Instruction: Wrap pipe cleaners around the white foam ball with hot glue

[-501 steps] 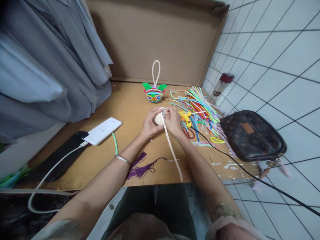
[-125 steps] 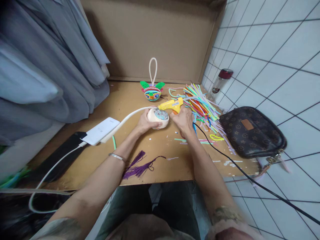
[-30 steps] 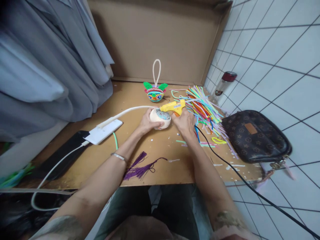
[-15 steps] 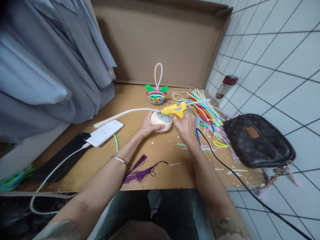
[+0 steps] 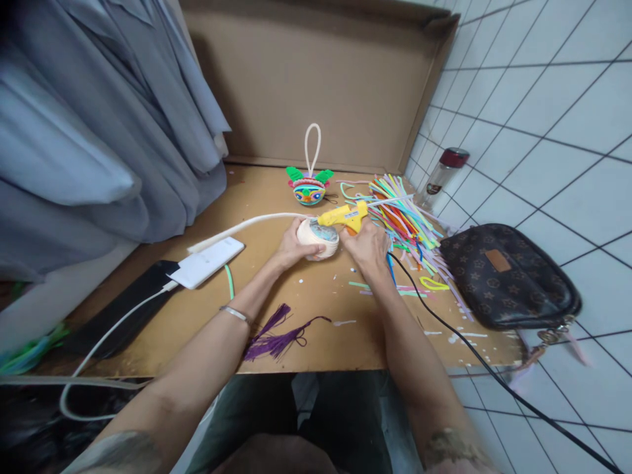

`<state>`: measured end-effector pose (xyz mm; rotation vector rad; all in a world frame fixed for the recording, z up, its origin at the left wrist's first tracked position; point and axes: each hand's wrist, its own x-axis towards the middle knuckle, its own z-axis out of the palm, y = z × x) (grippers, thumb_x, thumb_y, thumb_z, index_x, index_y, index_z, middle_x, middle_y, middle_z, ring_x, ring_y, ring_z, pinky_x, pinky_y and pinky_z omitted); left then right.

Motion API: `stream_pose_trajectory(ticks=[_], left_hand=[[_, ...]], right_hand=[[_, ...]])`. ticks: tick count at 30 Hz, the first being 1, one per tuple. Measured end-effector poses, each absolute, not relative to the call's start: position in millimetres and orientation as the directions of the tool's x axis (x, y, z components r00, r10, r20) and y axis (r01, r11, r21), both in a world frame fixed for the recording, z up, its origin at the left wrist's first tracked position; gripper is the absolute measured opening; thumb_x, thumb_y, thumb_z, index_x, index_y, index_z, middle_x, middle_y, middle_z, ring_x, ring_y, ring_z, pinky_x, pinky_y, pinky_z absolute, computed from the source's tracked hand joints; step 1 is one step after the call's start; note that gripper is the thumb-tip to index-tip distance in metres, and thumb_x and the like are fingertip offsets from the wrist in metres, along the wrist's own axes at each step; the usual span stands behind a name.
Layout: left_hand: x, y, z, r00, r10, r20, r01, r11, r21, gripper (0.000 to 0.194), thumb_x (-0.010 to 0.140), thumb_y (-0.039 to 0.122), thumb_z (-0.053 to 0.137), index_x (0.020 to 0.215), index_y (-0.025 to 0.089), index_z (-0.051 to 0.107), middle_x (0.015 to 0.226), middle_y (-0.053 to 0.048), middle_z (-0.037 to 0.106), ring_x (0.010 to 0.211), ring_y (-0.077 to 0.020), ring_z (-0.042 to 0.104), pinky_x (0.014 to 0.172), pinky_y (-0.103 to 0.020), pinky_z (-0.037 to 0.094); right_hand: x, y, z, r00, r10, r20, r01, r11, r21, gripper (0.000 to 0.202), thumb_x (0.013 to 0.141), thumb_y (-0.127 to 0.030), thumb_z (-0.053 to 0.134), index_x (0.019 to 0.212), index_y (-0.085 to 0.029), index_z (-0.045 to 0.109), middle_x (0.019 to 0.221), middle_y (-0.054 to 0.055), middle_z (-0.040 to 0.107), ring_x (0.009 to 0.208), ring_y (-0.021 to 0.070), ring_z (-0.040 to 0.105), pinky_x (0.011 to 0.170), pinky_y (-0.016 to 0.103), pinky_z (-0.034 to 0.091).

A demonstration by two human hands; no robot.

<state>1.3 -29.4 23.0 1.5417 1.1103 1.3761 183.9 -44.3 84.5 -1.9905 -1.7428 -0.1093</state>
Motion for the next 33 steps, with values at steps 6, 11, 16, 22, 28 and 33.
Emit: stream_pose_trajectory(ticks=[6,11,16,22,28,33], left_hand=[[1.9,-28.0,21.6,0.015,0.951,0.31,0.073,-0.31,0.948,0.081,0.048,0.038,0.091,0.119,0.017,0.057,0.126,-0.01,0.068,0.115,-0.0268,0.066,0.104,-0.04,0.053],[0.6,-26.9,20.6,0.021,0.949,0.316,0.071,-0.317,0.946,0.081,0.05,0.039,0.09,0.12,0.018,0.057,0.125,-0.01,0.069,0.114,-0.0267,0.066,0.103,-0.039,0.054],[-0.4,-25.4,19.1,0.034,0.947,0.32,0.071,-0.321,0.944,0.078,0.051,0.036,0.09,0.12,0.018,0.058,0.124,-0.009,0.069,0.113,-0.0264,0.067,0.101,-0.038,0.055],[-0.7,-25.3,18.1,0.001,0.953,0.303,0.079,-0.302,0.95,0.079,0.051,0.036,0.091,0.12,0.017,0.058,0.127,-0.01,0.067,0.115,-0.0262,0.066,0.105,-0.039,0.053],[1.7,-26.8,19.9,0.033,0.951,0.308,0.065,-0.309,0.949,0.078,0.051,0.035,0.09,0.12,0.018,0.057,0.12,-0.008,0.07,0.108,-0.0247,0.067,0.098,-0.038,0.055],[2.0,-30.2,23.1,0.011,0.95,0.312,0.145,-0.31,0.94,0.081,0.051,0.032,0.091,0.123,0.017,0.058,0.13,-0.01,0.067,0.118,-0.0274,0.065,0.106,-0.04,0.052]], right_hand=[[185.1,-46.2,88.7,0.186,0.92,0.346,0.947,-0.074,-0.314,0.047,0.085,-0.044,0.058,0.117,-0.013,0.072,0.106,0.018,0.078,0.1,0.0341,0.073,0.08,0.037,0.052],[186.0,-47.9,90.7,0.183,0.924,0.337,0.939,-0.063,-0.338,0.046,0.085,-0.044,0.057,0.115,-0.013,0.073,0.107,0.018,0.078,0.101,0.0346,0.073,0.08,0.038,0.051],[187.8,-46.5,90.6,0.177,0.926,0.333,0.933,-0.05,-0.356,0.045,0.084,-0.044,0.058,0.113,-0.013,0.073,0.107,0.018,0.078,0.1,0.0342,0.073,0.078,0.037,0.051],[188.4,-46.3,92.8,0.164,0.934,0.319,0.934,-0.043,-0.355,0.045,0.083,-0.044,0.059,0.113,-0.013,0.073,0.106,0.017,0.079,0.098,0.0339,0.073,0.076,0.037,0.051],[186.2,-47.8,91.1,0.182,0.918,0.354,0.941,-0.058,-0.334,0.044,0.084,-0.043,0.058,0.113,-0.013,0.073,0.104,0.018,0.079,0.1,0.0346,0.073,0.079,0.038,0.052],[186.5,-44.3,86.1,0.166,0.909,0.383,0.943,-0.033,-0.33,0.045,0.083,-0.042,0.059,0.114,-0.012,0.072,0.105,0.019,0.079,0.1,0.035,0.073,0.08,0.039,0.053]])
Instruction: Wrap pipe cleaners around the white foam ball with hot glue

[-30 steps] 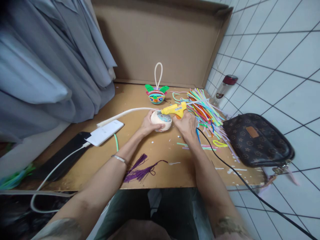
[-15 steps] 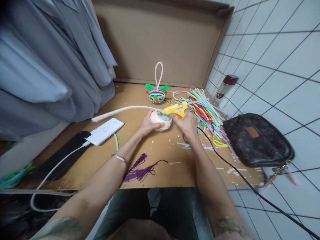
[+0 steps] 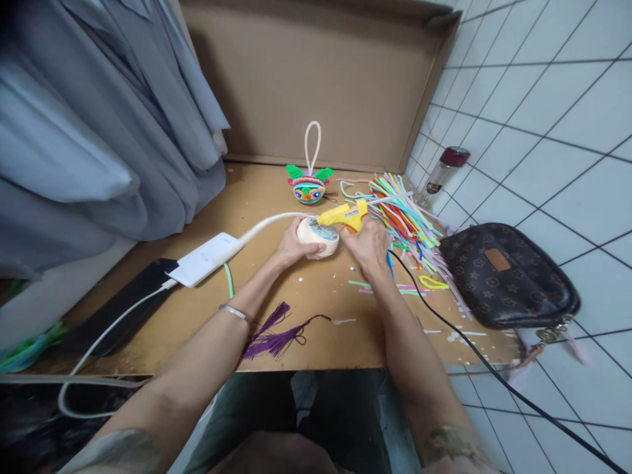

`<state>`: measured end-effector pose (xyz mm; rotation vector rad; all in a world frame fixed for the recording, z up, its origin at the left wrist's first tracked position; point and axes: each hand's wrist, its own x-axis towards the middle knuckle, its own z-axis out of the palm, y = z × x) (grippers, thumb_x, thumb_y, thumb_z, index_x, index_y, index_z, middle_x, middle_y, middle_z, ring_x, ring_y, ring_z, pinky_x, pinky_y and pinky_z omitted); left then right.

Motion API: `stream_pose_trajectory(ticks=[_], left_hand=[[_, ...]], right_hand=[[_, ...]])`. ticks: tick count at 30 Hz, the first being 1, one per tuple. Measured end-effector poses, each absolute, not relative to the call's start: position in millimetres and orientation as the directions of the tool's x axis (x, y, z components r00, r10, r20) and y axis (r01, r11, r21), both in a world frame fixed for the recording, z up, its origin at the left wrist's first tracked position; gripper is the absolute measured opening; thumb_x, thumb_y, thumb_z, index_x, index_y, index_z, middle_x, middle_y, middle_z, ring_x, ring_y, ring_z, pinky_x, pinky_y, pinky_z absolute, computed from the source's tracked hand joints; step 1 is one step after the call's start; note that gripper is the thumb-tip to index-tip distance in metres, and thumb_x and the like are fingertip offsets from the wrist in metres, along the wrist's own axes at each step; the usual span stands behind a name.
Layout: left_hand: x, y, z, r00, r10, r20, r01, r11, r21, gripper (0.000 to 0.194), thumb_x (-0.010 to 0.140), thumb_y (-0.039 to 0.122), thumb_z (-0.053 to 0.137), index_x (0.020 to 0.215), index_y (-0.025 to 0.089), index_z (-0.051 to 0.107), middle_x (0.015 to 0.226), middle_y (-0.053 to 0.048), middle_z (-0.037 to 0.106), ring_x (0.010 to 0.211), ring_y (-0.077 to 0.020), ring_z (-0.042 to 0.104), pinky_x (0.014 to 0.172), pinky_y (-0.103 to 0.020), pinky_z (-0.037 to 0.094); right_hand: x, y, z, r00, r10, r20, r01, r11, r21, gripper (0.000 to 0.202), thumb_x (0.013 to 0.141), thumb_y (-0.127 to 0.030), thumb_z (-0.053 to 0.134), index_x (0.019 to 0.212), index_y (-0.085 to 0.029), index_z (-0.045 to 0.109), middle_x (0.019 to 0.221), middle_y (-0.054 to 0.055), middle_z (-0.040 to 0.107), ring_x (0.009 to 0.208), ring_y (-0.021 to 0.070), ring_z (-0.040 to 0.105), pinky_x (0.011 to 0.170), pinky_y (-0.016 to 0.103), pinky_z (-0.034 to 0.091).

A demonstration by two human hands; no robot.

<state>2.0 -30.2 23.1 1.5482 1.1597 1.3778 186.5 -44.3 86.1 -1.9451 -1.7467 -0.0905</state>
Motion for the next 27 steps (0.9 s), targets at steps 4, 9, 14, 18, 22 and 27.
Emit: stream_pose_trajectory(ticks=[4,9,14,18,22,27], left_hand=[[1.3,-32.6,25.7,0.009,0.954,0.3,0.169,-0.297,0.94,0.08,0.053,0.03,0.089,0.126,0.017,0.058,0.129,-0.011,0.067,0.119,-0.0283,0.065,0.107,-0.041,0.052],[2.5,-31.4,25.3,0.027,0.949,0.315,0.136,-0.316,0.939,0.079,0.051,0.033,0.09,0.122,0.018,0.058,0.126,-0.009,0.068,0.115,-0.0271,0.066,0.104,-0.04,0.053],[2.3,-31.9,25.9,0.03,0.952,0.305,0.157,-0.306,0.939,0.08,0.052,0.035,0.09,0.123,0.017,0.058,0.128,-0.01,0.067,0.116,-0.0275,0.066,0.103,-0.041,0.053],[1.6,-32.2,26.1,0.018,0.954,0.298,0.177,-0.297,0.938,0.081,0.052,0.032,0.09,0.125,0.018,0.058,0.127,-0.009,0.069,0.117,-0.0277,0.066,0.106,-0.041,0.053],[1.7,-31.3,25.5,0.023,0.953,0.303,0.162,-0.302,0.939,0.083,0.051,0.035,0.09,0.125,0.017,0.057,0.13,-0.01,0.067,0.119,-0.0275,0.065,0.106,-0.041,0.052],[1.9,-31.1,25.6,0.047,0.95,0.309,0.16,-0.313,0.936,0.084,0.051,0.038,0.09,0.125,0.017,0.056,0.126,-0.009,0.068,0.116,-0.0268,0.065,0.103,-0.039,0.054]], right_hand=[[186.5,-42.1,84.1,0.176,0.906,0.384,0.932,-0.029,-0.36,0.046,0.082,-0.044,0.058,0.112,-0.012,0.073,0.103,0.018,0.079,0.096,0.0346,0.073,0.078,0.04,0.052],[185.6,-40.8,80.9,0.189,0.896,0.401,0.931,-0.034,-0.364,0.049,0.081,-0.045,0.055,0.114,-0.013,0.072,0.102,0.017,0.078,0.094,0.0327,0.072,0.077,0.039,0.051],[185.0,-41.0,77.5,0.189,0.891,0.414,0.937,-0.037,-0.347,0.05,0.083,-0.045,0.053,0.117,-0.013,0.071,0.1,0.017,0.078,0.093,0.0323,0.072,0.077,0.038,0.05],[184.8,-41.8,77.0,0.187,0.891,0.413,0.938,-0.037,-0.344,0.051,0.085,-0.047,0.051,0.117,-0.012,0.07,0.1,0.018,0.078,0.094,0.0335,0.072,0.079,0.039,0.05],[184.4,-42.9,78.2,0.196,0.901,0.387,0.938,-0.058,-0.34,0.051,0.086,-0.047,0.053,0.119,-0.012,0.07,0.103,0.019,0.078,0.098,0.0349,0.072,0.081,0.039,0.051],[183.9,-44.5,78.9,0.194,0.904,0.381,0.944,-0.065,-0.325,0.05,0.088,-0.047,0.053,0.121,-0.013,0.068,0.104,0.018,0.078,0.099,0.0348,0.073,0.081,0.038,0.051]])
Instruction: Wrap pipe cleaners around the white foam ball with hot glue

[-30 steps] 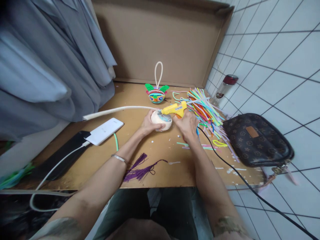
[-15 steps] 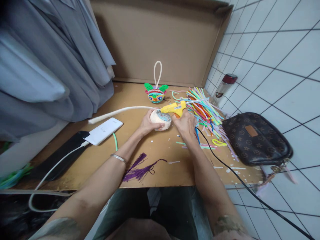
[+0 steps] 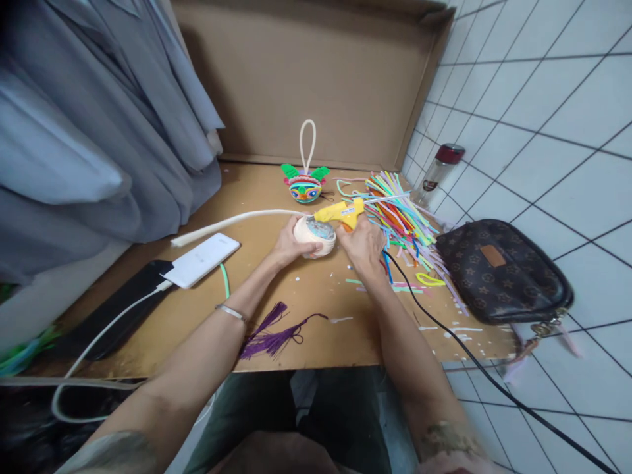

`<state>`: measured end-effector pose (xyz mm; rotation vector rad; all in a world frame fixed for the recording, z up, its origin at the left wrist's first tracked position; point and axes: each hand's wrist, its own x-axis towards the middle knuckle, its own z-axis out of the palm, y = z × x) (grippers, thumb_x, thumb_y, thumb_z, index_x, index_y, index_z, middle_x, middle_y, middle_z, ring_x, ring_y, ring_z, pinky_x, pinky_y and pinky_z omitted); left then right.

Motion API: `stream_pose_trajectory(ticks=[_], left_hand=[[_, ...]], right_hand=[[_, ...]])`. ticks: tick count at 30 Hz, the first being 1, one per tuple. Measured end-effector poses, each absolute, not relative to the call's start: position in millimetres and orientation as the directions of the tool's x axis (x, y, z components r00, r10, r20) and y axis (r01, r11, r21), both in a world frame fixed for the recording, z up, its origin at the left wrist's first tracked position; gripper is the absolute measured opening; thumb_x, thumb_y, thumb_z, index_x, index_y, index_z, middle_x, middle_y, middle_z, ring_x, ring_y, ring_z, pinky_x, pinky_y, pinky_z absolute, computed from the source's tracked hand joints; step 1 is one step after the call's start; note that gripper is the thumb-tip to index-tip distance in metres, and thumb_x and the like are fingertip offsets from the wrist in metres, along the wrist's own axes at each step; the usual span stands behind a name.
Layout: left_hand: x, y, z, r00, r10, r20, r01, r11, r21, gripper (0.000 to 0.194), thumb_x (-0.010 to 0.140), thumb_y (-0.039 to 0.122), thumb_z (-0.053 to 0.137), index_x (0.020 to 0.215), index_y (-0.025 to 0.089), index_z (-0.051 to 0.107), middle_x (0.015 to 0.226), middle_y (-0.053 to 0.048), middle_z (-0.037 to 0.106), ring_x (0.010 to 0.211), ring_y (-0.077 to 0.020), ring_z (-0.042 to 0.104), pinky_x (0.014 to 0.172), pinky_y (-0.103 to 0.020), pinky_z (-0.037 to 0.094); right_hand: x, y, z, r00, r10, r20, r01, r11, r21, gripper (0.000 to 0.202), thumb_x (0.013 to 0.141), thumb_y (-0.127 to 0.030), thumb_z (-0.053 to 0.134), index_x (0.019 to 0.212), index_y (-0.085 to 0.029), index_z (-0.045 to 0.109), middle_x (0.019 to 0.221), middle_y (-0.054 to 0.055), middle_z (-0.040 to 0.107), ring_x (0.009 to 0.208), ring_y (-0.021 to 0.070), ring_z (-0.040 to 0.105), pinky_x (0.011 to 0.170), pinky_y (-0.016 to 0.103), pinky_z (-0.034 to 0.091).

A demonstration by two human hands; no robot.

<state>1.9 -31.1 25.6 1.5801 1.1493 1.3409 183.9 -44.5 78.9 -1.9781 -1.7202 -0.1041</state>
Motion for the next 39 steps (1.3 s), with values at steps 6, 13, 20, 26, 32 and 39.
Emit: stream_pose_trajectory(ticks=[6,13,20,26,32,39], left_hand=[[1.8,-31.1,25.0,0.016,0.954,0.298,0.198,-0.295,0.935,0.084,0.051,0.034,0.09,0.126,0.017,0.056,0.129,-0.01,0.067,0.12,-0.0289,0.064,0.109,-0.042,0.051],[1.8,-30.3,24.7,0.029,0.953,0.3,0.166,-0.301,0.939,0.085,0.05,0.037,0.091,0.125,0.017,0.057,0.126,-0.009,0.067,0.117,-0.0279,0.064,0.105,-0.04,0.053],[1.8,-31.1,25.4,0.025,0.95,0.311,0.113,-0.312,0.943,0.08,0.05,0.038,0.09,0.12,0.019,0.058,0.127,-0.008,0.068,0.114,-0.026,0.065,0.102,-0.038,0.054],[1.5,-31.2,25.5,0.016,0.955,0.297,0.125,-0.297,0.947,0.081,0.049,0.036,0.091,0.121,0.018,0.058,0.128,-0.008,0.069,0.117,-0.027,0.065,0.105,-0.04,0.053],[-1.0,-28.6,23.0,0.032,0.951,0.307,0.13,-0.309,0.942,0.08,0.05,0.036,0.091,0.122,0.019,0.059,0.126,-0.007,0.07,0.115,-0.0267,0.066,0.103,-0.039,0.055],[1.8,-30.6,25.4,0.038,0.953,0.3,0.102,-0.303,0.948,0.082,0.049,0.034,0.092,0.122,0.019,0.057,0.131,-0.01,0.068,0.117,-0.0275,0.067,0.104,-0.041,0.056]], right_hand=[[184.8,-43.8,79.2,0.2,0.901,0.385,0.945,-0.073,-0.32,0.049,0.088,-0.047,0.051,0.118,-0.013,0.069,0.103,0.018,0.078,0.098,0.0348,0.073,0.079,0.038,0.051],[186.5,-43.1,80.5,0.179,0.9,0.397,0.952,-0.057,-0.299,0.048,0.087,-0.045,0.053,0.119,-0.013,0.069,0.105,0.017,0.078,0.098,0.0335,0.072,0.08,0.037,0.051],[186.5,-45.9,85.7,0.17,0.906,0.388,0.956,-0.056,-0.288,0.049,0.086,-0.048,0.055,0.118,-0.013,0.071,0.102,0.018,0.078,0.098,0.0343,0.073,0.08,0.039,0.052],[187.9,-47.8,88.8,0.165,0.912,0.375,0.955,-0.053,-0.293,0.047,0.085,-0.047,0.056,0.113,-0.013,0.072,0.105,0.019,0.078,0.101,0.0352,0.072,0.08,0.038,0.051],[190.2,-49.0,90.7,0.143,0.917,0.373,0.956,-0.031,-0.292,0.048,0.084,-0.047,0.055,0.113,-0.014,0.072,0.103,0.017,0.078,0.098,0.0345,0.071,0.078,0.04,0.051],[192.0,-49.1,92.4,0.145,0.924,0.353,0.96,-0.045,-0.277,0.047,0.085,-0.047,0.056,0.115,-0.015,0.072,0.104,0.017,0.078,0.099,0.0354,0.072,0.077,0.038,0.051]])
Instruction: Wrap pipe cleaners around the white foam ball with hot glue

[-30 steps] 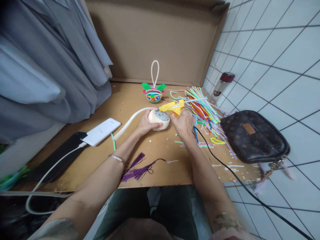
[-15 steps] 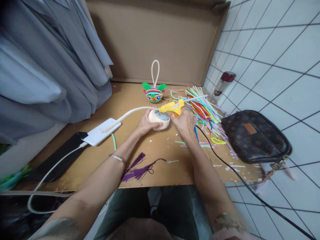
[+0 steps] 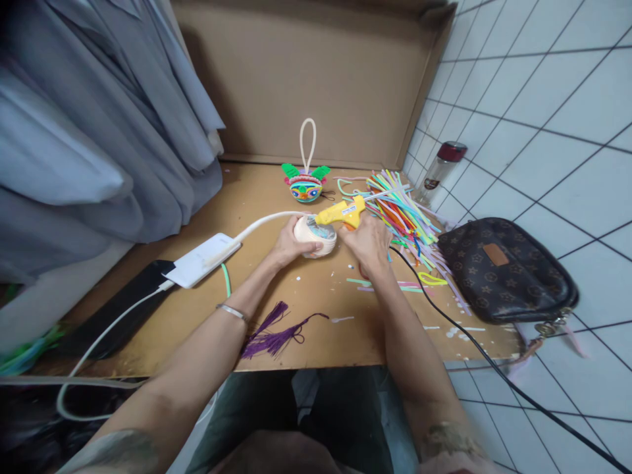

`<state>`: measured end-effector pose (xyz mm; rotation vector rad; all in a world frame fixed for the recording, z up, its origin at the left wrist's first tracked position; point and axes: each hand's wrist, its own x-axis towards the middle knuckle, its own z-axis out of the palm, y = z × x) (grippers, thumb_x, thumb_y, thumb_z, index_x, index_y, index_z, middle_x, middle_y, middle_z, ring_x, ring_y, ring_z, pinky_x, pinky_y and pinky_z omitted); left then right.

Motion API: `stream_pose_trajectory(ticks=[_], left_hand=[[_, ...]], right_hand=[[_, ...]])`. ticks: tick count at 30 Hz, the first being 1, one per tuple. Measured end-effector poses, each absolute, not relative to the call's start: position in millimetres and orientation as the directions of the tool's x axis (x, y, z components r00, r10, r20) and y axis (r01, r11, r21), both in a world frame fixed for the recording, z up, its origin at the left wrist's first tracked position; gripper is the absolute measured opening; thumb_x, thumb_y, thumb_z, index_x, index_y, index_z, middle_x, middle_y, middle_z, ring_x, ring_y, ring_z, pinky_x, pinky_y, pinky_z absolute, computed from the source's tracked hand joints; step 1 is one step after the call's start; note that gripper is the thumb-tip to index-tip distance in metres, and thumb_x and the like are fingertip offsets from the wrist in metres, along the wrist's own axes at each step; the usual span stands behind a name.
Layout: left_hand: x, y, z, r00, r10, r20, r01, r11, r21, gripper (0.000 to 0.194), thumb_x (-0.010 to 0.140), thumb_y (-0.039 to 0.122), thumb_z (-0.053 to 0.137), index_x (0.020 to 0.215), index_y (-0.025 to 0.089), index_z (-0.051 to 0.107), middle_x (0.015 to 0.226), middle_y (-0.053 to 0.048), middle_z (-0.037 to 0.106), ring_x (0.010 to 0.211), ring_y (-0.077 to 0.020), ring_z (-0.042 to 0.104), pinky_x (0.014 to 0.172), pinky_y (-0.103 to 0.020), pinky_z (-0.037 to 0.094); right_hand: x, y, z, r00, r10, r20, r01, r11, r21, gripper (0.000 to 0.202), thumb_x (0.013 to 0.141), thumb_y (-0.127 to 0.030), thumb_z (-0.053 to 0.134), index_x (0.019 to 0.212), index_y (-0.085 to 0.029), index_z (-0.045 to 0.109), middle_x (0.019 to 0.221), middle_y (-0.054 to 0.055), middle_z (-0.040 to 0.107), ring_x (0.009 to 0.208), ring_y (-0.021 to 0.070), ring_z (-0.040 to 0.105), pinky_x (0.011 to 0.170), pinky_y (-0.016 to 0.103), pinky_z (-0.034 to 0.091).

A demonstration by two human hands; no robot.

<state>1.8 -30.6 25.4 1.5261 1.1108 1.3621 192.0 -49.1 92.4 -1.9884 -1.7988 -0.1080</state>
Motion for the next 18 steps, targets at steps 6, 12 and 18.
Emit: stream_pose_trajectory(ticks=[6,12,18], left_hand=[[0.7,-30.6,25.4,0.028,0.953,0.302,0.099,-0.303,0.948,0.081,0.05,0.035,0.092,0.121,0.019,0.057,0.128,-0.01,0.07,0.118,-0.0283,0.067,0.106,-0.043,0.055],[-1.5,-26.5,22.6,0.055,0.951,0.304,0.1,-0.309,0.946,0.085,0.05,0.039,0.09,0.125,0.016,0.055,0.127,-0.011,0.069,0.116,-0.0277,0.067,0.105,-0.04,0.055],[-0.3,-28.5,23.0,0.039,0.95,0.309,0.131,-0.311,0.941,0.083,0.05,0.037,0.09,0.124,0.017,0.057,0.129,-0.01,0.069,0.118,-0.0277,0.066,0.106,-0.041,0.054]], right_hand=[[193.9,-49.2,95.1,0.131,0.933,0.336,0.964,-0.04,-0.264,0.048,0.084,-0.049,0.057,0.114,-0.016,0.072,0.105,0.017,0.078,0.101,0.0356,0.072,0.079,0.038,0.051],[193.1,-49.5,94.2,0.13,0.932,0.339,0.963,-0.037,-0.268,0.049,0.084,-0.049,0.056,0.115,-0.014,0.072,0.105,0.017,0.078,0.101,0.0358,0.072,0.078,0.039,0.051],[192.6,-48.4,92.8,0.147,0.933,0.329,0.957,-0.05,-0.287,0.048,0.085,-0.045,0.056,0.116,-0.013,0.071,0.106,0.018,0.078,0.1,0.0354,0.073,0.078,0.038,0.051]])
